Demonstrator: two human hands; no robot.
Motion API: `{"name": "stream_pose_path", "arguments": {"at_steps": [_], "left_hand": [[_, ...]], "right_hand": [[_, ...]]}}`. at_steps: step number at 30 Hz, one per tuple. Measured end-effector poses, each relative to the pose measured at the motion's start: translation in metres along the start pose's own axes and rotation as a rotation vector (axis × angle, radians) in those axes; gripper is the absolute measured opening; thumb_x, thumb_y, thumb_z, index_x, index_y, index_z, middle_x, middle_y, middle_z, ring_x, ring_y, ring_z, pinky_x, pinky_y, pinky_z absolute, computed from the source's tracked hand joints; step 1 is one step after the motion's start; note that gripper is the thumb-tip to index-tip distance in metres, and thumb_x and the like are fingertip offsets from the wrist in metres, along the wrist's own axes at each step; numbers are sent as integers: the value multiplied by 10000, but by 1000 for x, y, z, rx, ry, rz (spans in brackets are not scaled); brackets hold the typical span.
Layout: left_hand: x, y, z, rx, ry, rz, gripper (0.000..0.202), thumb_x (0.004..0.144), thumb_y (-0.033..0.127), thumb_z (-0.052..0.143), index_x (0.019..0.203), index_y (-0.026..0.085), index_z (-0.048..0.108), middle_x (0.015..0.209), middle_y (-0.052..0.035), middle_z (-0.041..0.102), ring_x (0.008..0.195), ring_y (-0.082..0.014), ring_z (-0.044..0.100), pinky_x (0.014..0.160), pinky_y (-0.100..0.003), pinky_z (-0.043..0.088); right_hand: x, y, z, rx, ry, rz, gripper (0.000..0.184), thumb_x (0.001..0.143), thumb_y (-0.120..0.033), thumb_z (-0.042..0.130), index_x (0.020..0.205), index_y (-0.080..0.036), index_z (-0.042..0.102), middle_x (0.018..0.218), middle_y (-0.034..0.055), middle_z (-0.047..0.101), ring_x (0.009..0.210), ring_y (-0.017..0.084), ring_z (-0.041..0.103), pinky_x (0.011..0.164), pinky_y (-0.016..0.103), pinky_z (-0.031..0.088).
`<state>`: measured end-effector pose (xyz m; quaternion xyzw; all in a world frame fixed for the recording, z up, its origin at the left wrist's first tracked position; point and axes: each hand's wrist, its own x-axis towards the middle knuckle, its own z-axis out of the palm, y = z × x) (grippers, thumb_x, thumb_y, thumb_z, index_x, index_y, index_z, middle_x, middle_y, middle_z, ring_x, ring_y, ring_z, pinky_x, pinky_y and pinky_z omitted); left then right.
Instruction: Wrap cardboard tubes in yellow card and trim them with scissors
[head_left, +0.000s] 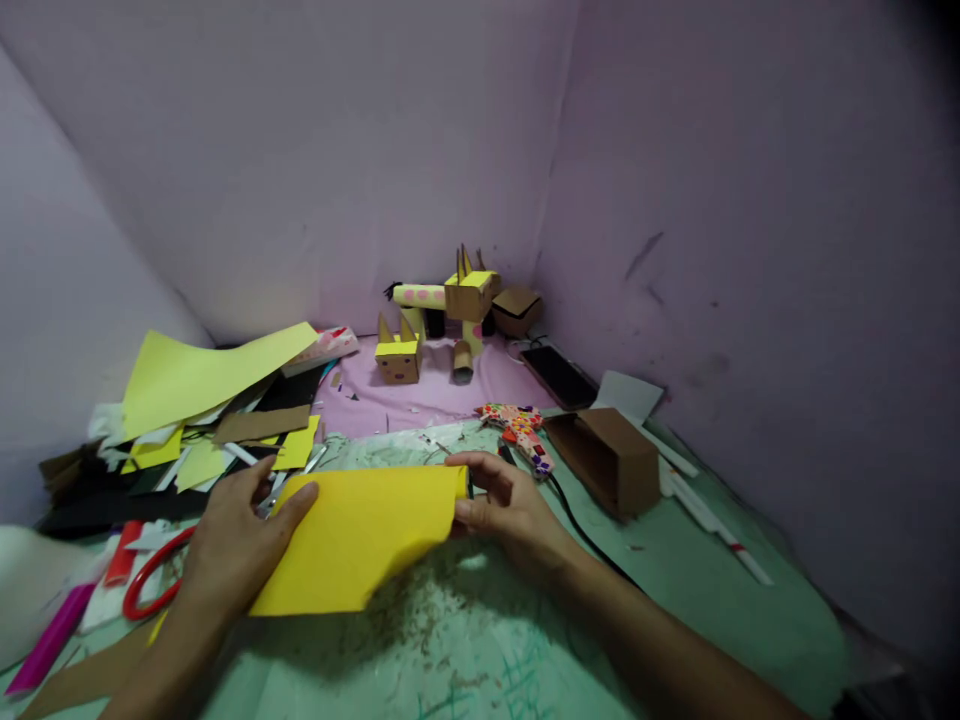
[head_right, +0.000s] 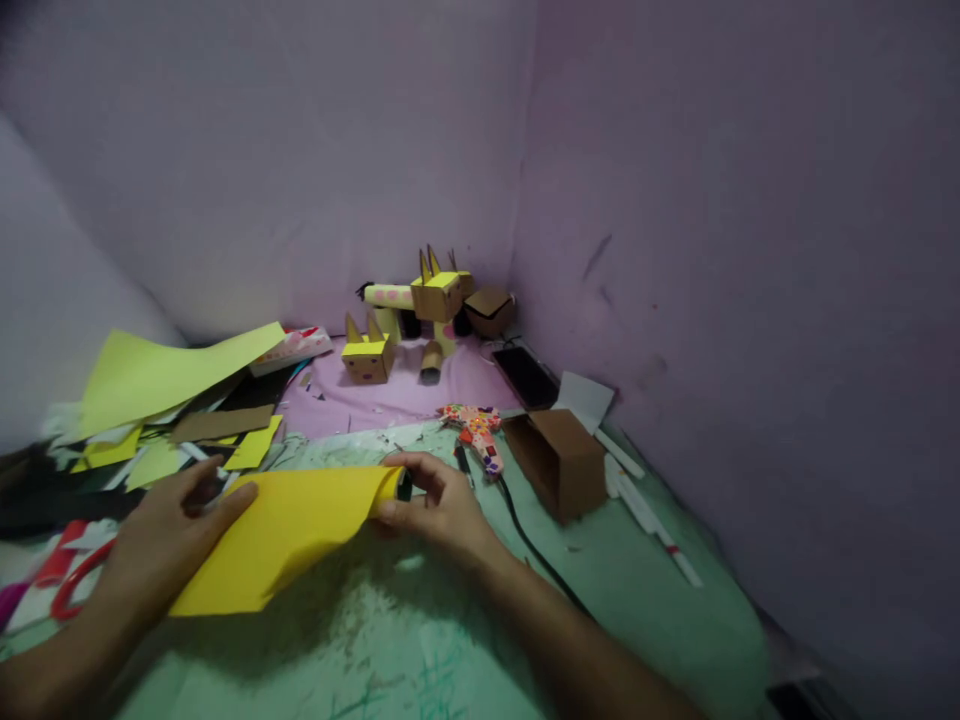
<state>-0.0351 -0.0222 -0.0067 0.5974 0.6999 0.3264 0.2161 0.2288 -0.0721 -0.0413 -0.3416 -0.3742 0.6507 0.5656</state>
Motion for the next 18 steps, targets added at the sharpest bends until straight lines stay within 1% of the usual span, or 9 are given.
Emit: {"name": "stream_pose_path", "arguments": {"at_steps": [1, 2, 4, 6, 8, 10, 12, 15, 18], "left_hand": [[-5, 0, 0, 38, 42, 102, 620, 707, 556, 611, 1152, 125, 576, 1337, -227, 491, 1280, -467, 389, 1062, -620, 268], [-10, -1, 1, 71, 73, 266, 624, 764, 560, 542, 1231, 146, 534, 1381, -200, 461, 1303, -424, 381, 1079, -578, 276], [-24, 0, 3, 110, 8, 653, 597, 857, 556, 439, 1348, 216, 437, 1366, -138, 501, 1268, -351, 451, 1046, -514, 360], [-36, 5, 8, 199, 0, 1003, 666, 849, 550, 503, 1397, 195, 373, 1325, -156, 526, 1215, -347, 489, 1025, -502, 381], [-44, 11, 16, 284, 101, 1203, 632, 818, 382, 619, 1364, 140, 410, 1186, -179, 582, 1086, -334, 549, 978, -498, 412], [-47, 18, 26, 306, 157, 1292, 502, 788, 156, 604, 1277, 150, 493, 1006, -141, 616, 918, -280, 583, 872, -456, 468], [-48, 22, 35, 264, 157, 1325, 453, 754, 44, 545, 1185, 186, 546, 886, -103, 613, 799, -238, 574, 741, -397, 491], [-52, 25, 44, 196, 177, 1346, 418, 742, 10, 500, 1117, 185, 560, 830, -102, 610, 749, -225, 561, 637, -351, 482], [-56, 29, 50, 193, 181, 1409, 385, 720, -19, 486, 1051, 153, 580, 782, -102, 626, 709, -212, 569, 605, -328, 489]], "right_hand": [[0, -1, 0, 9, 16, -7, 443, 579, -286, 836, 978, -233, 652, 938, 3, 652, 674, 152, 653, 624, 306, 544], [1, -2, 0, 10, 36, -16, 437, 581, -290, 834, 972, -228, 648, 928, -1, 651, 669, 148, 650, 613, 296, 541], [1, -2, 0, 4, 79, -34, 436, 578, -308, 835, 959, -217, 644, 903, -5, 650, 644, 140, 644, 591, 282, 532], [2, -1, 0, -2, 121, -40, 443, 567, -317, 841, 946, -207, 641, 882, -8, 648, 628, 136, 639, 595, 284, 527], [4, 2, 1, -11, 158, -28, 453, 538, -316, 855, 918, -197, 639, 857, -8, 648, 619, 137, 634, 612, 300, 528], [6, 5, 4, -24, 196, 1, 465, 493, -312, 874, 874, -189, 636, 823, -6, 655, 595, 138, 623, 611, 311, 523], [8, 9, 8, -7, 224, 31, 461, 459, -309, 888, 826, -185, 638, 798, -2, 668, 591, 139, 615, 617, 315, 520], [9, 13, 14, 116, 245, 67, 468, 396, -282, 919, 754, -181, 636, 742, -11, 677, 648, 143, 626, 652, 290, 515], [8, 15, 17, 214, 238, 110, 489, 402, -358, 922, 742, -169, 625, 694, -6, 677, 645, 141, 638, 658, 281, 510]]}}
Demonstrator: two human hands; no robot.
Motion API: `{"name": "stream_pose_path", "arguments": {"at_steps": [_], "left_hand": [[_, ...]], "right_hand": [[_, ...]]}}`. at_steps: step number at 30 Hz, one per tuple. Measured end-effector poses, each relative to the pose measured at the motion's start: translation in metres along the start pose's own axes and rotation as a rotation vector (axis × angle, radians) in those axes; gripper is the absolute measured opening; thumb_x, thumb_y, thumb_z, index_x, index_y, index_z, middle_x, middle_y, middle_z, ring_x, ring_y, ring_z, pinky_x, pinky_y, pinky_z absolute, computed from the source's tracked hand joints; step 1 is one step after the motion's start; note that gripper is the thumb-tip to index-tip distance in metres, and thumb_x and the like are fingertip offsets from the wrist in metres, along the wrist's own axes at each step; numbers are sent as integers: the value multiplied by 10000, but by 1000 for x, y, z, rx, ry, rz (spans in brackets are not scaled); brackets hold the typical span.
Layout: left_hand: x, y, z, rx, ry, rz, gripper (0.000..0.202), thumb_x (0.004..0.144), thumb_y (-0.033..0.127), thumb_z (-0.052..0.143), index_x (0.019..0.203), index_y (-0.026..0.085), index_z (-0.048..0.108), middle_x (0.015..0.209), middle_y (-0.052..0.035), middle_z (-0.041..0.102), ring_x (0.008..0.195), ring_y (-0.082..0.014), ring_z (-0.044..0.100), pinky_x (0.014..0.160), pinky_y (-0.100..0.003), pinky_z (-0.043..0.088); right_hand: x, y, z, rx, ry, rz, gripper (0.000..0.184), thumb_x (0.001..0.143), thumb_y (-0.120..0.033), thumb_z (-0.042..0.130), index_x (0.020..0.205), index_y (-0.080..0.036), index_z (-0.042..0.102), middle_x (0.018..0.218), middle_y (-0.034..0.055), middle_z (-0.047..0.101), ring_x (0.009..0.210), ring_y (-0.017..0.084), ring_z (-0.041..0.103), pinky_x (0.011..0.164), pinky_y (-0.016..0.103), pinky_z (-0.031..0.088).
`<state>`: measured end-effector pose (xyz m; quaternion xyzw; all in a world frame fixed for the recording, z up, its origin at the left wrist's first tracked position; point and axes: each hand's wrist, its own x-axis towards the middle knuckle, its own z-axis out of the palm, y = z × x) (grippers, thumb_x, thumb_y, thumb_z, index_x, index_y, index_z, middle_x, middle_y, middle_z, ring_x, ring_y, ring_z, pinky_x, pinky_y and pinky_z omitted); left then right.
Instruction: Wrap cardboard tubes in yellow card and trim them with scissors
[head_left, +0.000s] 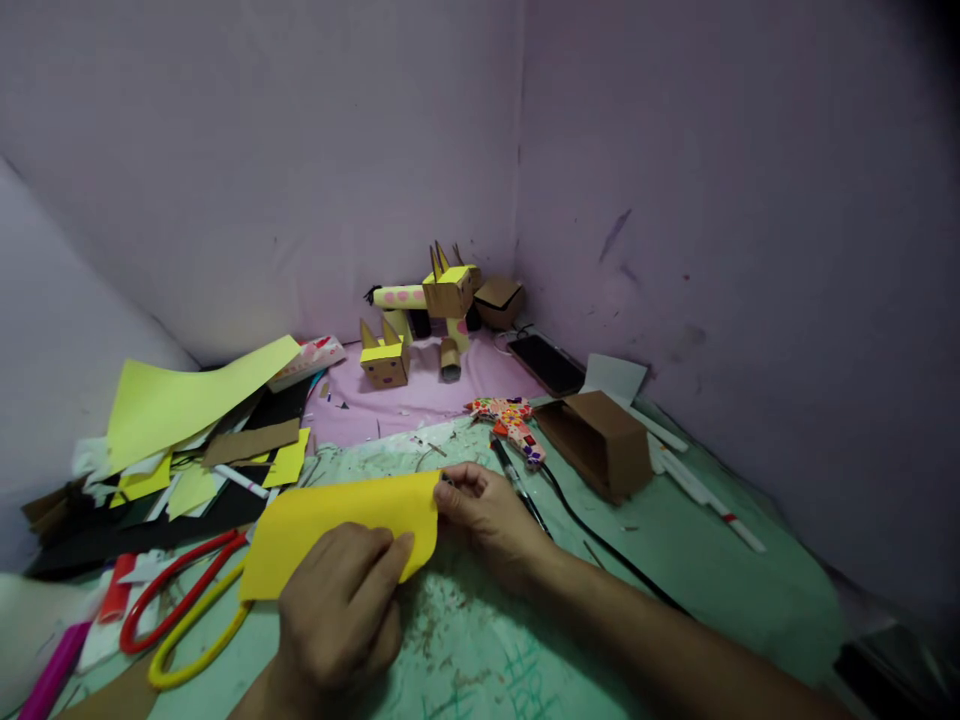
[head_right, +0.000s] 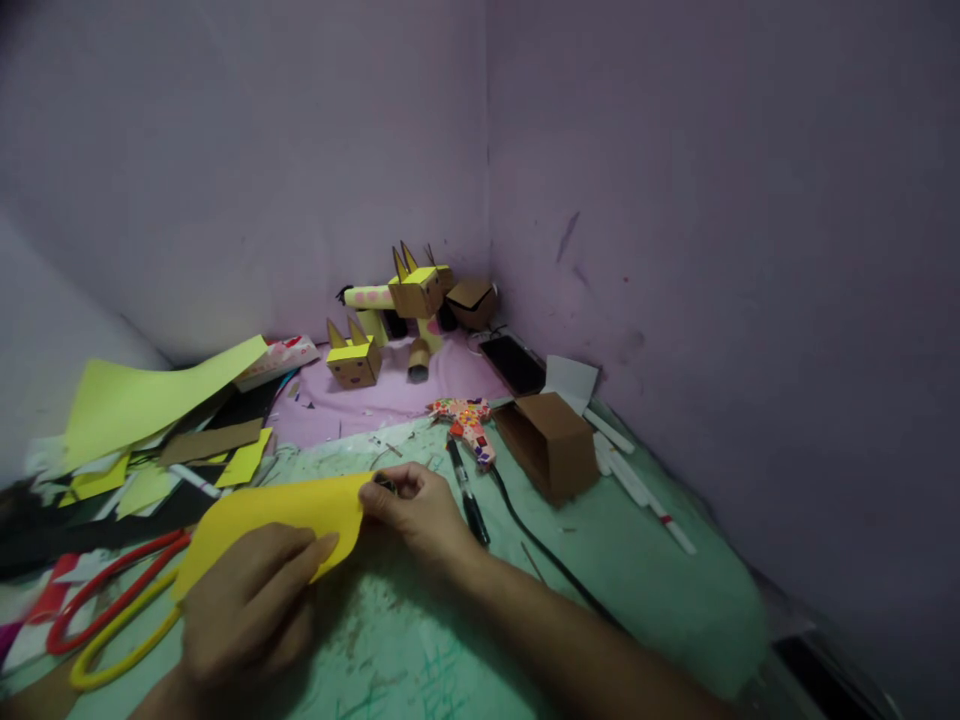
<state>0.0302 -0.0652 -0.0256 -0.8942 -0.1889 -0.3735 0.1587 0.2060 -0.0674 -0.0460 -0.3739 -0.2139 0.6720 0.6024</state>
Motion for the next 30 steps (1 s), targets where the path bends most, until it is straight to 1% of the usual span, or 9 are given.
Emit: {"name": "stream_pose_path", "arguments": {"at_steps": [2, 6, 11, 14, 18, 21, 23, 26, 30], "left_hand": [[2, 2, 3, -13, -12, 37, 344, 714, -21, 486, 997, 143, 593, 732, -93, 635, 658, -200, 572, 571, -307, 487], [2, 2, 11, -53, -35, 57, 325, 710, -31, 464, 964, 123, 597, 686, -96, 643, 599, -190, 565, 519, -294, 470], [0, 2, 13, -61, -39, 72, 308, 719, -31, 497, 983, 84, 606, 734, -136, 663, 665, -217, 599, 559, -325, 499], [-1, 5, 12, -85, -78, 35, 285, 755, 21, 562, 1027, 92, 608, 820, -146, 678, 738, -226, 620, 618, -338, 519], [-7, 4, 5, -210, -131, -83, 335, 849, 239, 552, 1175, 162, 566, 989, -145, 656, 896, -258, 627, 722, -370, 536], [-8, -10, -4, -108, -52, -200, 316, 839, 179, 563, 1150, 228, 576, 1016, -104, 631, 902, -238, 623, 769, -351, 524], [-6, -25, -11, -6, 2, -327, 284, 832, 171, 578, 1110, 222, 599, 1038, -105, 618, 936, -247, 615, 822, -368, 510], [-6, -48, -15, -26, -109, -567, 295, 858, 336, 548, 1099, 185, 627, 1113, -141, 624, 1053, -310, 591, 917, -466, 475], [-13, -62, -9, -129, -296, -639, 243, 857, 362, 529, 964, 210, 685, 986, -89, 714, 926, -257, 675, 819, -378, 544]], "right_hand": [[-2, 1, 0, 18, -11, 31, 493, 445, -408, 906, 766, -164, 621, 707, 6, 680, 641, 146, 647, 658, 291, 514], [-3, 3, -2, 48, -15, 72, 489, 451, -382, 909, 771, -170, 606, 724, 4, 673, 627, 136, 641, 639, 278, 510], [-1, 3, -2, -15, -43, 36, 632, 294, -153, 927, 845, -172, 618, 793, -1, 687, 649, 139, 642, 663, 272, 507], [0, 3, -2, -63, -66, -9, 627, 303, -122, 906, 852, -182, 610, 825, -16, 685, 609, 127, 641, 647, 282, 510], [1, -3, -8, -57, -25, -51, 525, 388, -170, 902, 841, -166, 636, 741, -13, 686, 629, 137, 653, 637, 268, 523], [3, -9, -12, -58, -26, -25, 456, 469, -272, 892, 830, -146, 642, 690, 17, 693, 595, 152, 663, 591, 286, 547], [4, -11, -14, -65, -24, -17, 387, 537, -341, 862, 781, -144, 634, 675, 33, 695, 566, 145, 662, 566, 284, 555], [7, -12, -13, -104, -7, -30, 337, 572, -366, 835, 711, -149, 618, 661, 35, 690, 553, 129, 657, 560, 268, 558], [14, -10, -11, -209, 46, -93, 286, 586, -345, 801, 692, -161, 610, 650, 8, 655, 534, 119, 634, 568, 282, 555]]}}
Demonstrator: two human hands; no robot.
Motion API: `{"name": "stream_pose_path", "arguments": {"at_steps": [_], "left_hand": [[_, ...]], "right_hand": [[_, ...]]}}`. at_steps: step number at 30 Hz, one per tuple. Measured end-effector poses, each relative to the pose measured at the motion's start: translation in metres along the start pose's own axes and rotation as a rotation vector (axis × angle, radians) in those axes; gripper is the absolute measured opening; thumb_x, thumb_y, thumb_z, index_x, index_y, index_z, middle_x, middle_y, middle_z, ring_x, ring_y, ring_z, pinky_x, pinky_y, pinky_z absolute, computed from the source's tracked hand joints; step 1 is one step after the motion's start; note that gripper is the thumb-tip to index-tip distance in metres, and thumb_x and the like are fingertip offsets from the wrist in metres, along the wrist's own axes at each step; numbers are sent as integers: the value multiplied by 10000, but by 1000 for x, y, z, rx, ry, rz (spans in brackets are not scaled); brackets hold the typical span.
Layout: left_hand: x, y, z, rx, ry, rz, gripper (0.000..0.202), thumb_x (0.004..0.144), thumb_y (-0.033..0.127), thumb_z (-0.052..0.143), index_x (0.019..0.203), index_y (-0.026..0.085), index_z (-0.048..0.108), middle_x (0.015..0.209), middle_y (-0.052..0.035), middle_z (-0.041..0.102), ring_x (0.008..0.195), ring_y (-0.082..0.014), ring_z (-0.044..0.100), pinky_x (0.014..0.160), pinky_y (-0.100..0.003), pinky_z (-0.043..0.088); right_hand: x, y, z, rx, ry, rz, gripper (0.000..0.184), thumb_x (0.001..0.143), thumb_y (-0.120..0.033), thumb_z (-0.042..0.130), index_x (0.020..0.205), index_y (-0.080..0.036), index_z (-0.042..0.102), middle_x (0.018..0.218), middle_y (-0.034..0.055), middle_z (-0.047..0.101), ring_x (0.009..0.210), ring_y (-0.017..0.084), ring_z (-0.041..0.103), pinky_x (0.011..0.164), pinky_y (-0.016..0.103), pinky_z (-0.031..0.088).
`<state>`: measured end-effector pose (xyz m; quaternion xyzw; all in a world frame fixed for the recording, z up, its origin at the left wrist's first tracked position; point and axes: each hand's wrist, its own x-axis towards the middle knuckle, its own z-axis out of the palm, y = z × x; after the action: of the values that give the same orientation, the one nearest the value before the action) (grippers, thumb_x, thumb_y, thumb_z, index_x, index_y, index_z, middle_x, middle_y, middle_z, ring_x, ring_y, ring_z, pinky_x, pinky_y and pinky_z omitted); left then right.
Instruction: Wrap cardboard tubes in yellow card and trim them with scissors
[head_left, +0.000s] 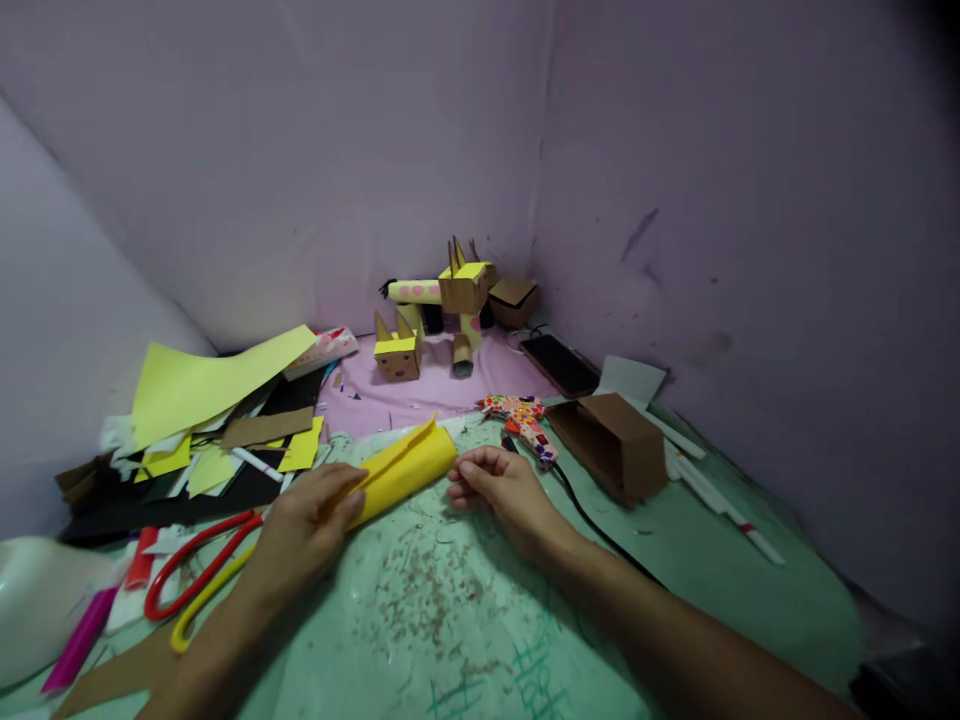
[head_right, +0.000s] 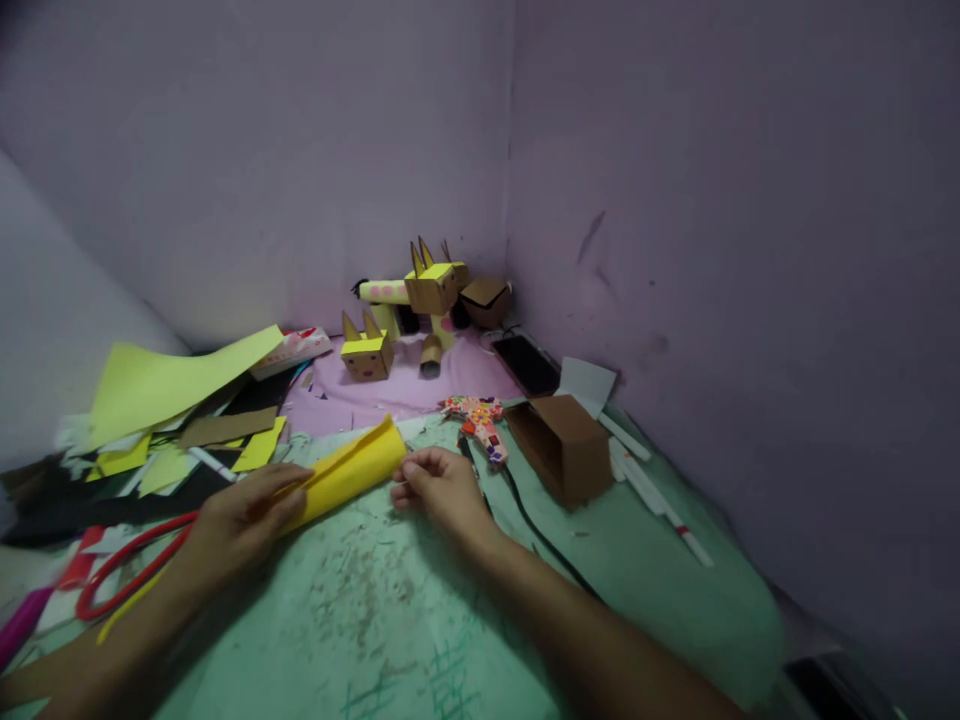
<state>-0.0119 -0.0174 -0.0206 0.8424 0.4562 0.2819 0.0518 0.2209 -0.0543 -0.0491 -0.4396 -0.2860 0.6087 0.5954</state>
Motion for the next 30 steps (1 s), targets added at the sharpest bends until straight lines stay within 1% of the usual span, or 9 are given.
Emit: {"name": "stream_pose_path", "arguments": {"at_steps": [5, 8, 10, 14, 17, 21, 25, 28, 30], "left_hand": [[-8, 8, 11, 94, 42, 41, 280, 829, 244, 529, 1074, 176, 646, 1017, -123, 685, 939, -286, 640, 835, -448, 526], [-10, 17, 12, 165, 123, 86, 348, 818, 189, 513, 1148, 120, 602, 1099, -185, 623, 1034, -350, 570, 891, -554, 463], [-11, 22, 10, 238, 209, 151, 373, 809, 160, 534, 1177, 106, 572, 1164, -213, 577, 1109, -382, 514, 927, -594, 420], [-12, 29, 5, 384, 445, 338, 364, 751, 84, 627, 1111, 123, 583, 1091, -202, 610, 1084, -388, 523, 924, -604, 417], [-13, 28, 4, 373, 483, 359, 325, 725, 56, 650, 1035, 147, 610, 1012, -173, 645, 1035, -384, 547, 914, -616, 404], [-16, 19, 6, 177, 427, 167, 225, 787, 134, 610, 1010, 171, 617, 996, -139, 641, 1024, -334, 555, 943, -539, 404], [-16, 12, -1, 24, 453, -115, 252, 850, 271, 556, 1083, 183, 590, 1087, -124, 597, 1073, -307, 532, 971, -467, 394], [-12, 13, -11, -481, 554, -575, 377, 726, 318, 692, 1074, 230, 573, 1105, -57, 550, 1104, -282, 493, 1008, -415, 359], [-9, 15, -16, -834, 603, -776, 433, 655, 314, 733, 1039, 252, 544, 1043, -16, 528, 1028, -246, 516, 939, -389, 419]], "right_hand": [[10, -1, -7, -194, 110, -164, 202, 617, -252, 734, 767, -186, 617, 745, 5, 639, 634, 137, 613, 651, 302, 523], [17, -3, -12, -327, 162, -233, 222, 607, -194, 703, 810, -196, 614, 860, 19, 641, 794, 160, 605, 741, 296, 491], [23, -4, -13, -400, 158, -219, 242, 611, -194, 682, 842, -195, 609, 873, 23, 645, 813, 169, 606, 713, 288, 484], [39, -9, -7, -516, 84, -125, 165, 639, -251, 666, 781, -169, 640, 667, -8, 626, 598, 143, 567, 508, 235, 396], [49, -12, -2, -579, 36, -86, 187, 646, -312, 686, 560, -157, 626, 476, -41, 520, 477, 104, 468, 449, 217, 300], [50, -13, 2, -587, -16, -62, 203, 591, -287, 710, 482, -160, 594, 390, -63, 455, 386, 76, 379, 410, 213, 257], [30, -19, 2, -507, -74, -154, 176, 602, -337, 683, 599, -175, 615, 468, -36, 556, 400, 102, 452, 402, 221, 337], [8, -21, -3, -464, -31, -331, 166, 618, -339, 695, 627, -198, 608, 610, -4, 639, 558, 145, 573, 543, 262, 471], [-7, -18, -9, -456, 21, -540, 122, 666, -261, 697, 616, -214, 597, 692, 3, 670, 671, 160, 620, 642, 274, 502]]}}
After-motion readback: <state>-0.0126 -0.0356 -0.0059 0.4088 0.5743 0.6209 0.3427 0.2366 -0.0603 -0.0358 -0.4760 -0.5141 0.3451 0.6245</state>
